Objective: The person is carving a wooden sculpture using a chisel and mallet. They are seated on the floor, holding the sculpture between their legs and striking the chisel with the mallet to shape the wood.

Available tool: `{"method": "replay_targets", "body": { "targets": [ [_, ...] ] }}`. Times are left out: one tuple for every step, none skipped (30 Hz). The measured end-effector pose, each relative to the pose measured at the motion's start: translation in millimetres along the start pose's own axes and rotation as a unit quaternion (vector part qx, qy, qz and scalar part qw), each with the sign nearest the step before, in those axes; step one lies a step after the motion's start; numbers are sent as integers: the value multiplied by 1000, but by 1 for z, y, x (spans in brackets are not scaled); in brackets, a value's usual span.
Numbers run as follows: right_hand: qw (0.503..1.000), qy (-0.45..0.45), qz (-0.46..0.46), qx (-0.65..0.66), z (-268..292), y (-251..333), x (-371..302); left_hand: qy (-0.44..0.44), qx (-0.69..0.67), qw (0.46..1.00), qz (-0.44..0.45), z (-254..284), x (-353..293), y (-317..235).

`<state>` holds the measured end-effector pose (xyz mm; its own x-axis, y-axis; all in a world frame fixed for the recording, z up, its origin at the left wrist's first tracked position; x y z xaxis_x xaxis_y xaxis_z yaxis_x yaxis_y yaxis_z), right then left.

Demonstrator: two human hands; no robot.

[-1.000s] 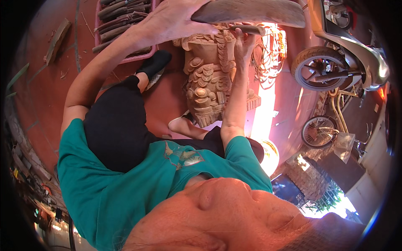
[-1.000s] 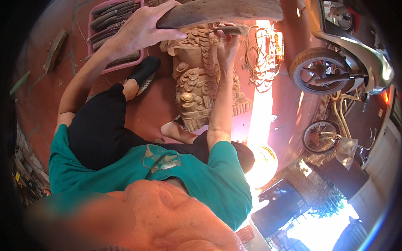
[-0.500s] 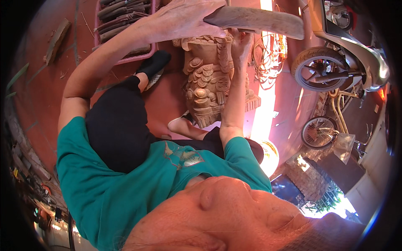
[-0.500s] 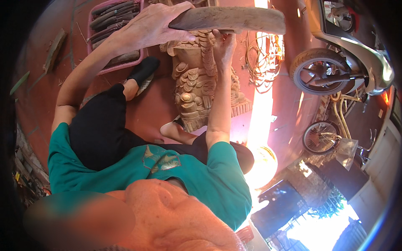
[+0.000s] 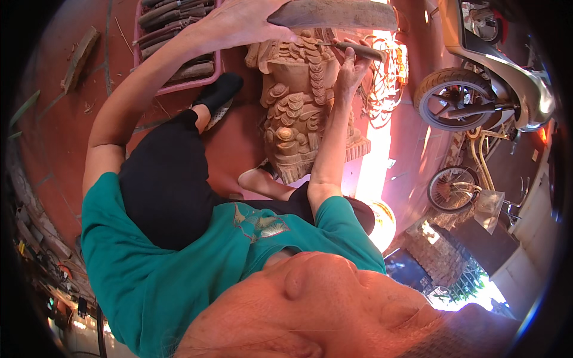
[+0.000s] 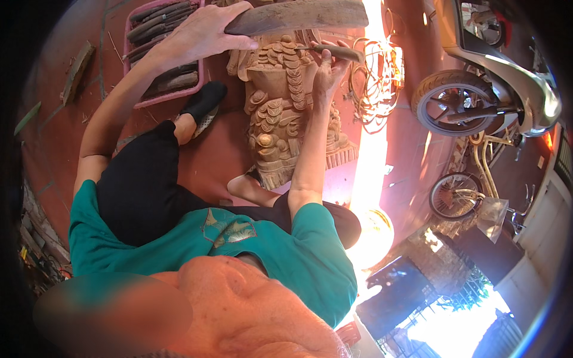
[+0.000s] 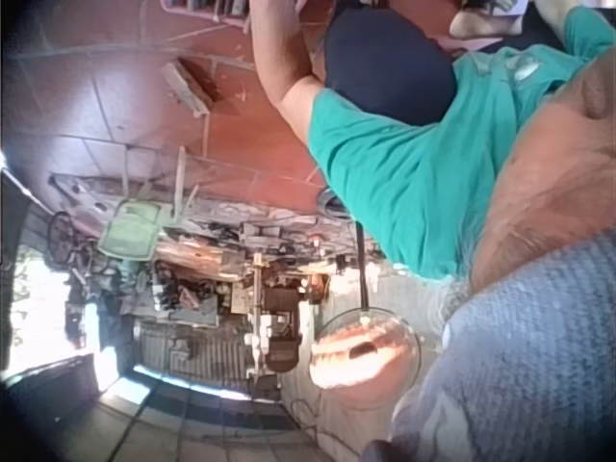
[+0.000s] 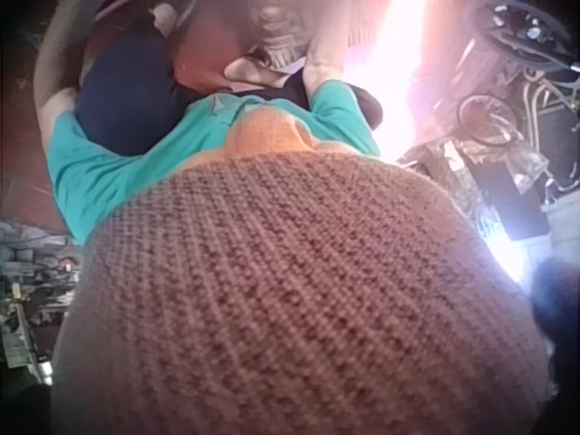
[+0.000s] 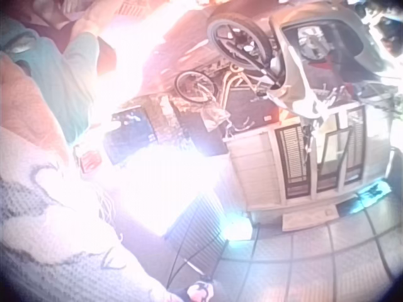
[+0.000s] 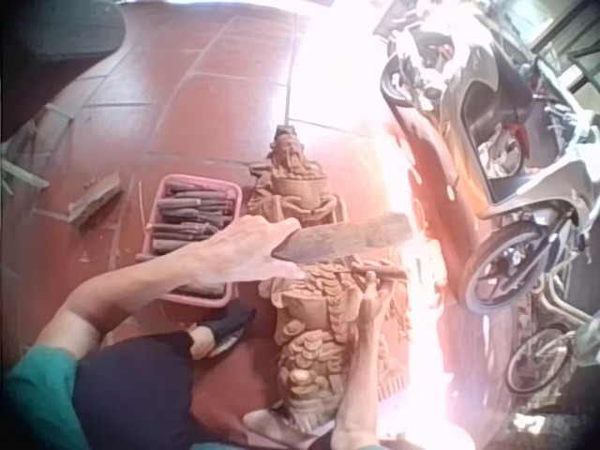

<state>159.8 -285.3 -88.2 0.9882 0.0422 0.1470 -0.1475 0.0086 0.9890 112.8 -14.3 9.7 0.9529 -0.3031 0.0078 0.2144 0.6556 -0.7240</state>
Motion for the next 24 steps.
{"method": "replay_targets", "body": {
  "targets": [
    [1000, 5, -5, -23, -2, 2, 1, -18, 26, 999, -14, 4, 0, -1],
    [999, 14, 4, -34, -6, 5, 3, -23, 24, 999, -20, 6, -1, -1],
    [999, 23, 14, -44, -9, 7, 4, -28, 23, 999, -26, 7, -1, 0],
    [998, 31, 23, -55, -11, 8, 6, -33, 21, 999, -31, 8, -1, 0],
    [998, 33, 27, -54, -10, 6, 7, -25, 18, 999, -23, 7, -1, 0],
    [998, 34, 31, -52, -8, 3, 8, -16, 15, 1000, -15, 6, -1, -1],
    [997, 36, 35, -51, -6, 2, 8, -8, 11, 1000, -7, 5, -1, -2],
    [998, 35, 33, -51, -7, 2, 8, -7, 7, 1000, -7, 6, -1, -4],
    [998, 35, 30, -52, -8, 3, 7, -5, 2, 1000, -6, 7, -2, -6],
    [998, 34, 27, -52, -9, 4, 7, -4, -3, 1000, -6, 8, -2, -7],
    [998, 39, 24, -52, -11, 5, 8, -11, -3, 1000, -13, 9, -1, -8],
    [997, 44, 20, -53, -12, 6, 8, -19, -4, 1000, -19, 10, -1, -9],
    [997, 50, 16, -53, -13, 6, 9, -26, -4, 999, -25, 11, -1, -10],
    [997, 59, 17, -55, -14, 6, 10, -29, -8, 999, -30, 11, -1, -11],
    [996, 68, 17, -56, -14, 6, 12, -32, -13, 999, -35, 12, -1, -13],
    [995, 77, 18, -58, -14, 6, 14, -35, -17, 998, -40, 13, -2, -14],
    [995, 78, 6, -53, -14, 8, 15, -32, -20, 999, -39, 13, -1, -15],
    [996, 79, -5, -49, -14, 11, 17, -29, -24, 999, -37, 13, -1, -16],
    [996, 80, -16, -44, -14, 14, 19, -26, -27, 999, -36, 13, 0, -16],
    [995, 81, -37, -40, -13, 13, 23, -31, -23, 999, -36, 14, 0, -16],
    [994, 81, -58, -36, -12, 11, 27, -36, -20, 998, -37, 14, 1, -15],
    [993, 82, -78, -32, -10, 8, 32, -42, -16, 998, -38, 14, 1, -14],
    [993, 75, -92, -18, -6, 2, 37, -42, -24, 998, -38, 14, 2, -13],
    [991, 87, -98, -27, -3, -1, 42, -43, -32, 998, -39, 14, 2, -12]
  ]
}}
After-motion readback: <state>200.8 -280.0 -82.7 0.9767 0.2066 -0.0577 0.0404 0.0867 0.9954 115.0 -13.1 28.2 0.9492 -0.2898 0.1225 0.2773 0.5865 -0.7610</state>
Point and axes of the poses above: each hand's wrist, its own x-axis towards the middle knuckle, its own z-axis out of the back of the hand, y = z × x, the point moved 8 cm from there along x, towards the middle knuckle, and after that the axes turned 2 degrees about -x, right-handed, at the moved point
